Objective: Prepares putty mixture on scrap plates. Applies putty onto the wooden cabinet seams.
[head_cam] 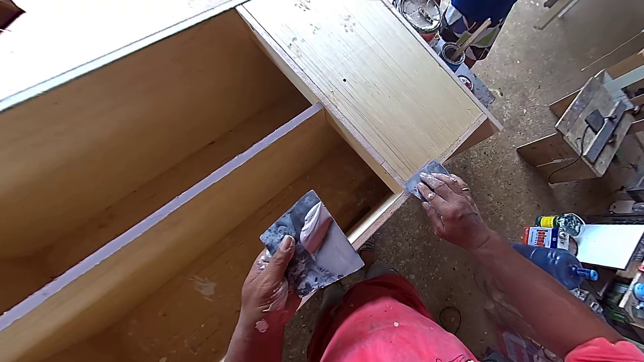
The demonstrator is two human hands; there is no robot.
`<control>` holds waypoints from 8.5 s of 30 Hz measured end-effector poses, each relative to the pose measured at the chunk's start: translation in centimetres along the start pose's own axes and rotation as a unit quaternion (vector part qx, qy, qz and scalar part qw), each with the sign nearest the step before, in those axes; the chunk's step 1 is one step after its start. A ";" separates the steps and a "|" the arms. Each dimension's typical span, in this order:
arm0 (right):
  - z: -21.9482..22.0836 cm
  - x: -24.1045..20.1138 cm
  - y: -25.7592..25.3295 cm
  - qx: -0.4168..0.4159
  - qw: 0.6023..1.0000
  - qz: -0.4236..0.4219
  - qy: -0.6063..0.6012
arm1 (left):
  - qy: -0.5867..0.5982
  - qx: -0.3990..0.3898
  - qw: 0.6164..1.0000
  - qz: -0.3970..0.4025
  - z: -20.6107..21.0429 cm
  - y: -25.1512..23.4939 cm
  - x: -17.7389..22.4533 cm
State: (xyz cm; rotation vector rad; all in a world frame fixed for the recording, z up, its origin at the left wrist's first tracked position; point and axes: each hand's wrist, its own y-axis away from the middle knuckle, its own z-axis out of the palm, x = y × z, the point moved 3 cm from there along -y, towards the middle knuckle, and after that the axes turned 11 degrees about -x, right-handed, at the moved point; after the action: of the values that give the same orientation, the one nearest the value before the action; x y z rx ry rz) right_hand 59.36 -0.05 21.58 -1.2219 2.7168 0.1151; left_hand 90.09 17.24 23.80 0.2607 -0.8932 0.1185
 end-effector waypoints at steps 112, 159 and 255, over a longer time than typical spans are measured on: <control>1.1 -7.2 3.6 -0.022 1.000 0.006 0.011 | -0.016 0.006 1.000 -0.019 -5.0 8.6 1.3; -2.0 -14.6 4.7 -0.027 0.999 -0.035 -0.028 | -0.110 0.075 0.991 0.029 -7.3 6.5 5.6; 5.2 -24.5 4.3 -0.041 0.999 0.008 -0.020 | -0.014 -0.006 1.000 -0.018 -12.4 12.8 5.1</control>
State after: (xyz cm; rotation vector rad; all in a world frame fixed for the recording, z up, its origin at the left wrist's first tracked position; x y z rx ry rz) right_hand 72.74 21.50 20.76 -1.2062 2.7120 0.2539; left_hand 99.91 32.95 22.57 0.2688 -0.9153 0.0760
